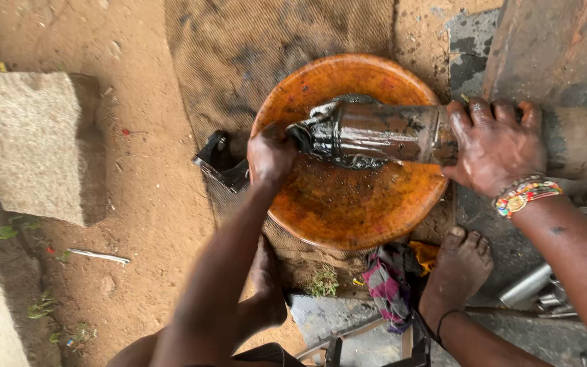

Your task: The person cleans a greasy mechanical gear and a long metal shaft in an orange basin filled with liquid. They scrub the parts by hand and use a screwdriver to clean crevices on the shaft. The person also handles several metal pipe fittings, placing them on a burlap sack nearby.

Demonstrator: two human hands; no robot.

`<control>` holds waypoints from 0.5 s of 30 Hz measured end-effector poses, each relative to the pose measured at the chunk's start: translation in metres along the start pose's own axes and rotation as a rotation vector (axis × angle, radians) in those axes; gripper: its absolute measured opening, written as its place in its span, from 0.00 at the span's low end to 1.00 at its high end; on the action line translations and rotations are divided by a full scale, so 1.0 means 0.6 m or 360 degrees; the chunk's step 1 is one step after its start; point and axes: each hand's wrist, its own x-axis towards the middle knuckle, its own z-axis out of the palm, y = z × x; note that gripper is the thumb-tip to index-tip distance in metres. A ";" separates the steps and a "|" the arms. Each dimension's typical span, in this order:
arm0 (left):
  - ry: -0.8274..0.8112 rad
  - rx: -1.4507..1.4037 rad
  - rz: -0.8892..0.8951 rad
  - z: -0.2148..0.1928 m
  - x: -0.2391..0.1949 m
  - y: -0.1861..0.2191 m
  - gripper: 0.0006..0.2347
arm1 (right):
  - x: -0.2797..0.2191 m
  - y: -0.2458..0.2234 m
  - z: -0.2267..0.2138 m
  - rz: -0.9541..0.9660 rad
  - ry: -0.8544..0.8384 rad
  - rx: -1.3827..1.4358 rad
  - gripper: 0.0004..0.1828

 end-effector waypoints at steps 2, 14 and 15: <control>0.0151 -0.0381 -0.0579 0.050 -0.014 0.001 0.16 | 0.002 -0.002 0.003 0.0022 -0.0046 -0.0047 0.63; 0.0410 -0.0320 0.0266 -0.037 -0.135 0.063 0.13 | -0.026 -0.004 0.020 -0.0073 0.0380 -0.0071 0.62; 0.0224 0.0015 0.0587 -0.047 -0.127 0.049 0.15 | -0.027 -0.006 0.018 -0.0056 0.0345 -0.0065 0.61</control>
